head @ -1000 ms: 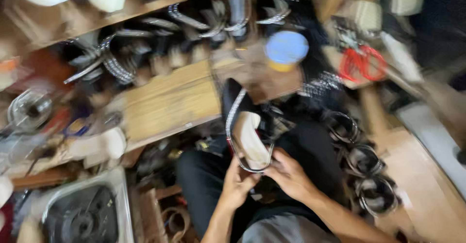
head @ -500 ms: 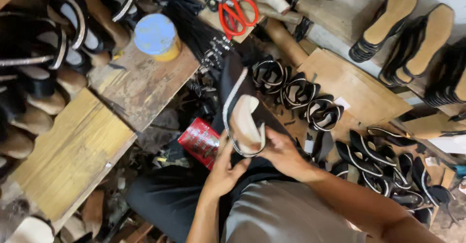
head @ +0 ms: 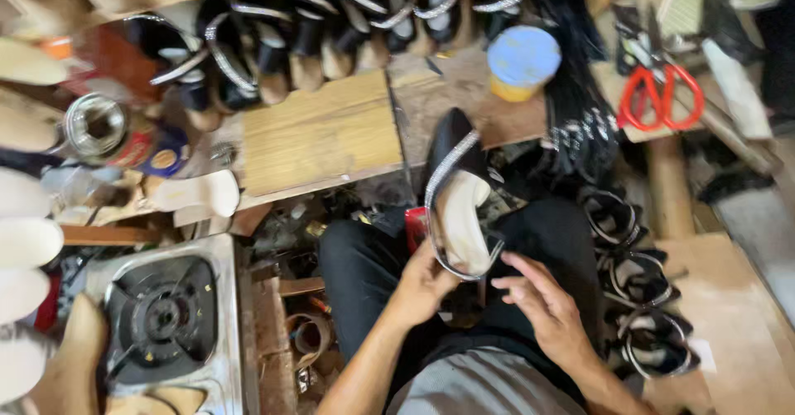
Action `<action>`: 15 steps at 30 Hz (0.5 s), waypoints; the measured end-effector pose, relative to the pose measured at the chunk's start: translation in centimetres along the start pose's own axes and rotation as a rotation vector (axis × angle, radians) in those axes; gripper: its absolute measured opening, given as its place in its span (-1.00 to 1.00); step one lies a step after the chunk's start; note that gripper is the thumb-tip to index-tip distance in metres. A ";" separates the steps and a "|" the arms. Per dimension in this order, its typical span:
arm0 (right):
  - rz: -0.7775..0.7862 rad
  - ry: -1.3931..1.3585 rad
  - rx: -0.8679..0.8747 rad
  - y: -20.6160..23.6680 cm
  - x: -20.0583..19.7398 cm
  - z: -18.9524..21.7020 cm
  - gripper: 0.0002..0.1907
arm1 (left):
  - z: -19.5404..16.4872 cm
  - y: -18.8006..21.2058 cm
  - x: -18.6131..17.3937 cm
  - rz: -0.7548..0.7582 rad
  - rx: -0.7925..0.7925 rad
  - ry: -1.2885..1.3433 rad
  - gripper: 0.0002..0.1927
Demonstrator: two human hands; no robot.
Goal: The person assembles a black high-heeled shoe by pressing a white insole into the shoe bed and smoothing the upper. They repeat the process with a second shoe, handling insoles and shoe uppers by hand.
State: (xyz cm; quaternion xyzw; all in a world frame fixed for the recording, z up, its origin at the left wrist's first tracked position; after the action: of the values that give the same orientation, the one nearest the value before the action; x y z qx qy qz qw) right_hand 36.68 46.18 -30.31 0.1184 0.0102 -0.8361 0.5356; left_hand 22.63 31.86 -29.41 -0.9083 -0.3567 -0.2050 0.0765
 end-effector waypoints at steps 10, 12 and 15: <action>0.101 0.429 -0.005 -2.4 3.7 0.2 -0.82 | -7.4 2.5 -16.6 -0.376 0.151 -0.082 -0.50; 0.061 0.489 -0.117 -2.5 4.5 1.5 -0.85 | -9.3 3.3 -18.0 -0.412 0.190 -0.102 -0.52; -0.017 0.519 0.091 -3.8 5.0 -0.2 -0.75 | -13.4 4.1 -19.1 -0.459 0.306 -0.152 -0.50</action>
State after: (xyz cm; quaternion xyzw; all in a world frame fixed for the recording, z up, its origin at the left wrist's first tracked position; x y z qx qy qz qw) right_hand 31.29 43.37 -31.95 0.3526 0.1108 -0.7817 0.5023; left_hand 8.55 13.28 -25.43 -0.7944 -0.5845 -0.0923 0.1372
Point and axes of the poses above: each hand's wrist, its own y-axis away from the middle knuckle, its own x-axis out of the palm, z = x × y, the point moved 10 cm from there along -y, towards the middle knuckle, and after that the axes turned 9 degrees about y, right-handed, at the moved point
